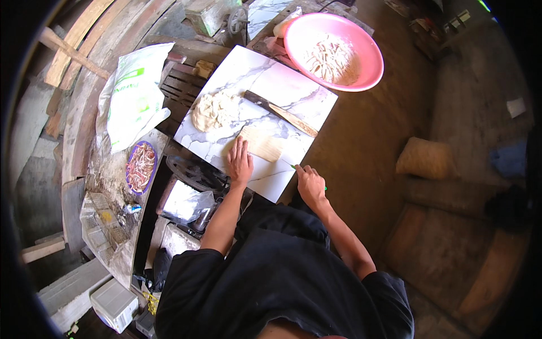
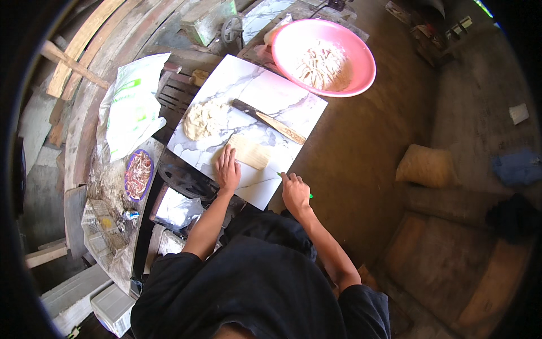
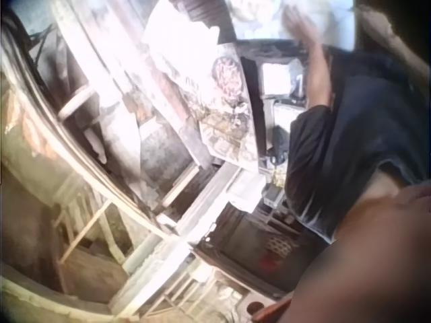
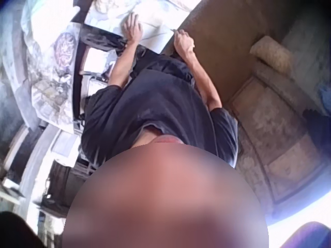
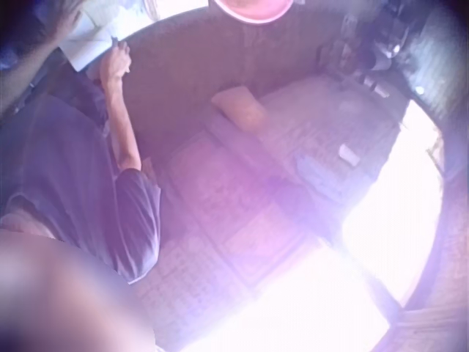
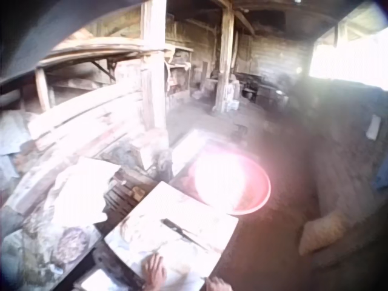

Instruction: The person cuts pieces of dough into small strips using a knife on a marble slab, transfers them into a pink bowl, and then rolls out a fresh piece of dough with a wooden rolling pin.

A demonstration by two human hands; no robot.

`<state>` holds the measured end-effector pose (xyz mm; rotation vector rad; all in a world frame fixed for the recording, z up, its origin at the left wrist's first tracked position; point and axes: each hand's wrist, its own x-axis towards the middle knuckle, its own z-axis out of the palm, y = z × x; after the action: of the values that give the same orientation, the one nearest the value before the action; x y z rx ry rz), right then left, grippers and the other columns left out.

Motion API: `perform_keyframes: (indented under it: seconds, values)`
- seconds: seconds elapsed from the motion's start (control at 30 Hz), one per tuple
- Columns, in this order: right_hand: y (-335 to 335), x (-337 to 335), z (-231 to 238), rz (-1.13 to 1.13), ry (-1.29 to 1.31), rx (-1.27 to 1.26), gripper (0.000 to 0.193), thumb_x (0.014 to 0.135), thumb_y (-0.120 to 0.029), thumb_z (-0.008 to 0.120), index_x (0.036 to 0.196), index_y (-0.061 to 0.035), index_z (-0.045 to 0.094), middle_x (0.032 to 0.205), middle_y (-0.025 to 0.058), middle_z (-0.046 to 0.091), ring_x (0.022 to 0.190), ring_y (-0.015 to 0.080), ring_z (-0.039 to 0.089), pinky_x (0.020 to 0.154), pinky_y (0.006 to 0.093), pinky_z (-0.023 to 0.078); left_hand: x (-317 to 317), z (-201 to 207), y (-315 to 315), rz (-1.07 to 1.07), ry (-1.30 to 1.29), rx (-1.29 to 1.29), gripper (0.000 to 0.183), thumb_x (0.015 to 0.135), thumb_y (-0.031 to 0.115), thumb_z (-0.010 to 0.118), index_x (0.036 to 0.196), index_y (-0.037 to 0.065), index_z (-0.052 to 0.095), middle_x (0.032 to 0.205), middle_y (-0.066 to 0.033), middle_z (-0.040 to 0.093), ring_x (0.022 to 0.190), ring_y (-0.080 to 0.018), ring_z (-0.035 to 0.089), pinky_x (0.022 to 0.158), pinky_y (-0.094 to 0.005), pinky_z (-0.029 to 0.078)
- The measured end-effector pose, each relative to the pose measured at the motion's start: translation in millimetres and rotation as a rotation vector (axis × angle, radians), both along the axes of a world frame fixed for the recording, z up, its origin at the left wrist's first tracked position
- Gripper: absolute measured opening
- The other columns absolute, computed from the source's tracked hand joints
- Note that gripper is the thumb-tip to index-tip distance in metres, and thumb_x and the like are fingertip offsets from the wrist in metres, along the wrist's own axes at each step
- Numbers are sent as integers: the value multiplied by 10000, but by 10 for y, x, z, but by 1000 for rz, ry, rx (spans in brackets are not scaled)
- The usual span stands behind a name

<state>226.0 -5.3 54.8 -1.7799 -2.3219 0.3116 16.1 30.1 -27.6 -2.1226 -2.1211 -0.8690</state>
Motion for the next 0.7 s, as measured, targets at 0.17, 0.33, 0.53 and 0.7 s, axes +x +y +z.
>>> perform_keyframes:
  seconds: [0.17,0.33,0.53,0.7]
  values:
    - [308,-335,-45,93,23,-45,385,720,-20,457,1102,-63,474,881,149,533,856,266,538,689,344,469,74,-15,21,56,-20,1,454,747,134,473,1186,50,392,1299,-84,326,1162,-250,328,940,-385,245]
    - [637,-581,-97,180,123,-39,391,721,-5,440,1109,-49,454,888,173,525,861,300,528,706,362,463,257,16,59,77,-5,35,410,758,155,473,1149,52,407,1265,-106,365,1137,-246,362,913,-396,270]
    - [842,-475,-76,235,130,-62,384,715,1,439,1092,-60,476,893,180,528,849,307,531,693,372,466,544,45,118,132,-38,21,377,767,161,458,1127,55,425,1235,-98,391,1103,-253,376,914,-403,259]
    - [937,-348,-105,252,125,-40,358,728,-11,422,1075,-48,501,873,183,535,824,313,540,687,371,462,697,79,169,138,-37,24,401,757,161,469,1140,57,419,1237,-93,388,1123,-234,366,924,-400,260]
